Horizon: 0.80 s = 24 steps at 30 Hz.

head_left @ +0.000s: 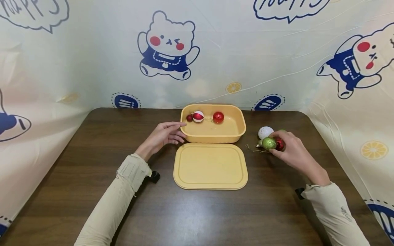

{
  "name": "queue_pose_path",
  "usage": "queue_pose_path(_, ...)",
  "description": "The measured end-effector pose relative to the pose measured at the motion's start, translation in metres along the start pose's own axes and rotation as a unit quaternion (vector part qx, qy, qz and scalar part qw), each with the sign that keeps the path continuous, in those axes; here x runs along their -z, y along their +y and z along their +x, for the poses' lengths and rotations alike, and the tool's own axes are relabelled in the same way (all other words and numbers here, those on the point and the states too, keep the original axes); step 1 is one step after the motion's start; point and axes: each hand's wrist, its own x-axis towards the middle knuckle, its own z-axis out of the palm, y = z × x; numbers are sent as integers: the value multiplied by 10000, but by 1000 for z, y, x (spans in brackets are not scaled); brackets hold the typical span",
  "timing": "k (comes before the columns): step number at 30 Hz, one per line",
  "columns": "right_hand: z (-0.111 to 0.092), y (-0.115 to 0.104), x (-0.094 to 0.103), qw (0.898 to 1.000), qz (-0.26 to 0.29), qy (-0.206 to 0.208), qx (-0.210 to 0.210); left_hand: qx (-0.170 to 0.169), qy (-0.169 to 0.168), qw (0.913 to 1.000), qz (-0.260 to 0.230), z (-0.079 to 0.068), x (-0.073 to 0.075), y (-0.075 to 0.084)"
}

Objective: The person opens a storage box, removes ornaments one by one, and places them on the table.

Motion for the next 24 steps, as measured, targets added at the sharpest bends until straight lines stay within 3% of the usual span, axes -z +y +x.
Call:
queue_pose_path(7, 1, 3, -8, 9995, -68, -288, -50, -7, 18, 10000, 15, 1, 0, -1)
queue_pose_path(24, 0, 3, -15, 9981, -401, -471, -72, 47, 16, 10000, 25, 1, 0, 0)
